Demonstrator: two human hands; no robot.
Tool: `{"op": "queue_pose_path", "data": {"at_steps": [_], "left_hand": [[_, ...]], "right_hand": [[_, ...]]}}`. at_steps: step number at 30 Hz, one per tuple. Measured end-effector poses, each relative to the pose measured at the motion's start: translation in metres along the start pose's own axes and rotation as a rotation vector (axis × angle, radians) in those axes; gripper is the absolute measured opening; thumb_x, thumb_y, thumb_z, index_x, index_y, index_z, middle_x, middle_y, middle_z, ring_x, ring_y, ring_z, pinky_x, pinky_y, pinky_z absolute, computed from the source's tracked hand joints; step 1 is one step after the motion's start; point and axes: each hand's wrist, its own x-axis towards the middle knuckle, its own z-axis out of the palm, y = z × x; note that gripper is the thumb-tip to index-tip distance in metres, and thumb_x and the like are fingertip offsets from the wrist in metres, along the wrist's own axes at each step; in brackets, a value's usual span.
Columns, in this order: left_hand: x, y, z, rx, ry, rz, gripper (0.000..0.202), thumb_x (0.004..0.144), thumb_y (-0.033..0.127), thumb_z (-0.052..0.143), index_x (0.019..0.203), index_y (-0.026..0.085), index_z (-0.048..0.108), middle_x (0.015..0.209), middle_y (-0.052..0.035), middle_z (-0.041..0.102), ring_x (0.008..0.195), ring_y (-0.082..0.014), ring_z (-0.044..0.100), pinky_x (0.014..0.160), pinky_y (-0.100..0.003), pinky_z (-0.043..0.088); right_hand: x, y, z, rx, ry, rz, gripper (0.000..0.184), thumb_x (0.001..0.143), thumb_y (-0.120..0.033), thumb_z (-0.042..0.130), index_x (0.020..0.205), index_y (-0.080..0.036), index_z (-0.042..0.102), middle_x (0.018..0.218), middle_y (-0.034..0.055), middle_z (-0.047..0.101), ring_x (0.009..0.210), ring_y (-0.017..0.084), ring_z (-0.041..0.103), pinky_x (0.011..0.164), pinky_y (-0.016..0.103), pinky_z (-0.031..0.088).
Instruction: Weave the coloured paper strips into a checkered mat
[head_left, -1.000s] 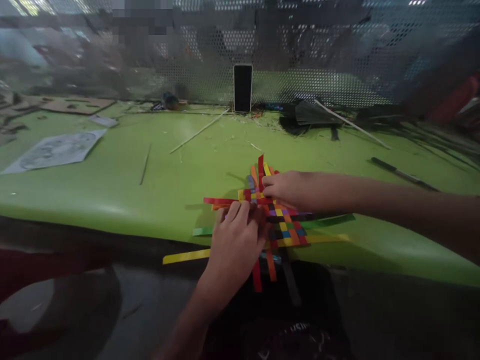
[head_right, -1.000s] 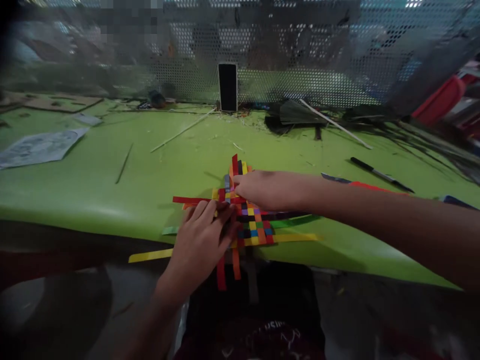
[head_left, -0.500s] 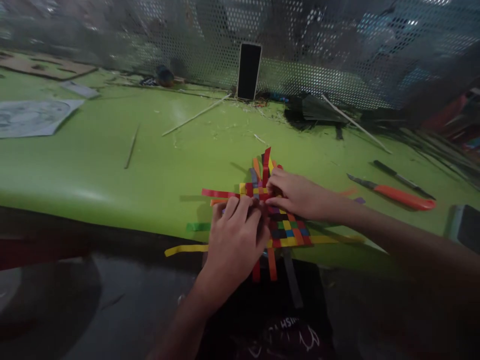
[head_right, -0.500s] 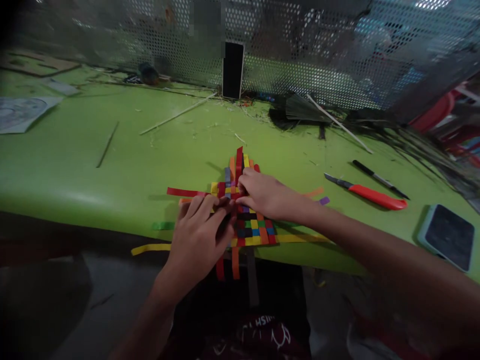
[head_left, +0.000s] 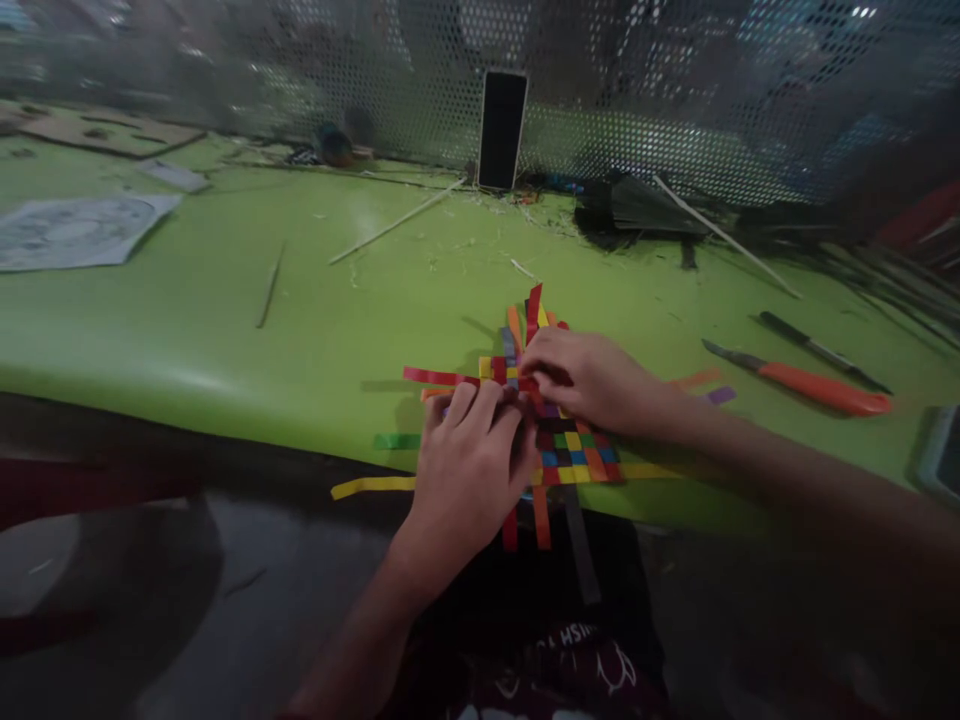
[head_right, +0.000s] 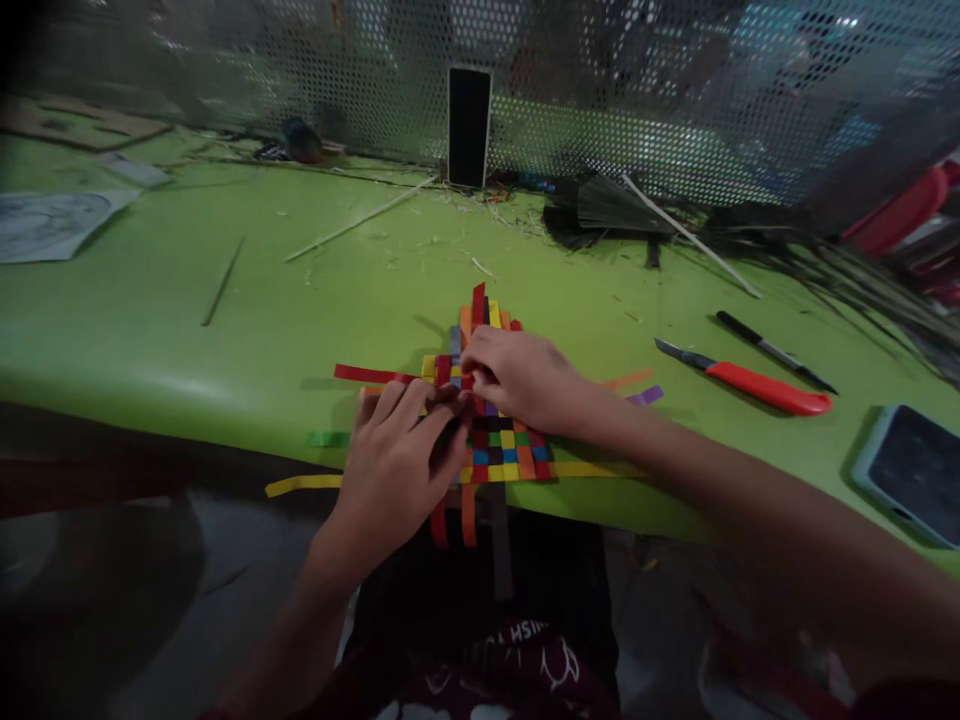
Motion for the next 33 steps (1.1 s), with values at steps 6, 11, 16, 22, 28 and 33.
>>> {"op": "queue_pose_path", "data": {"at_steps": [6,11,16,22,28,33], "left_hand": [[0.001,0.001,0.001,-0.039,0.009,-0.014,0.022,0.104,0.026,0.049,0.105,0.017,0.07,0.111,-0.0109,0.069,0.104,-0.0291,0.057,0.09,-0.047,0.045],[0.001,0.001,0.002,-0.042,0.016,-0.023,0.021,0.103,0.024,0.05,0.106,0.016,0.07,0.113,-0.0117,0.069,0.106,-0.0301,0.058,0.09,-0.048,0.045],[0.001,0.001,0.003,-0.023,0.027,-0.018,0.019,0.102,0.024,0.052,0.101,0.018,0.069,0.11,-0.0104,0.068,0.105,-0.0297,0.058,0.089,-0.048,0.044],[0.002,0.002,0.002,0.004,0.01,-0.025,0.015,0.099,0.021,0.053,0.096,0.017,0.068,0.114,-0.0103,0.068,0.104,-0.0302,0.058,0.087,-0.048,0.044],[0.002,0.002,0.002,-0.023,-0.002,-0.038,0.017,0.1,0.022,0.053,0.095,0.018,0.069,0.118,-0.0099,0.07,0.107,-0.0312,0.059,0.09,-0.05,0.042],[0.002,0.001,0.004,-0.012,0.006,-0.043,0.016,0.099,0.024,0.055,0.095,0.018,0.069,0.113,-0.0091,0.071,0.104,-0.0313,0.059,0.088,-0.049,0.042]], "right_hand": [[0.002,0.011,-0.023,0.335,-0.192,0.071,0.019,0.092,-0.021,0.056,0.105,-0.02,0.07,0.107,0.0064,0.073,0.094,0.02,0.066,0.087,0.033,0.048],[0.003,0.013,-0.026,0.349,-0.2,0.09,0.016,0.092,-0.022,0.057,0.095,-0.019,0.073,0.103,0.0065,0.073,0.095,0.02,0.065,0.089,0.033,0.048],[-0.002,0.009,-0.022,0.461,-0.158,0.178,0.019,0.092,-0.023,0.054,0.093,-0.019,0.072,0.1,0.0061,0.073,0.091,0.019,0.066,0.086,0.032,0.05],[-0.002,0.003,-0.014,0.421,-0.024,0.201,0.014,0.091,-0.024,0.061,0.104,-0.018,0.062,0.101,0.0077,0.072,0.091,0.02,0.066,0.085,0.034,0.051],[0.002,0.007,-0.011,0.553,0.0,0.378,0.022,0.074,-0.022,0.076,0.087,-0.018,0.059,0.08,0.0029,0.068,0.073,0.017,0.063,0.067,0.029,0.049],[0.009,0.005,-0.018,0.548,-0.073,0.461,0.018,0.068,-0.013,0.071,0.081,-0.019,0.06,0.067,-0.0014,0.062,0.062,0.013,0.056,0.055,0.026,0.042]]}}
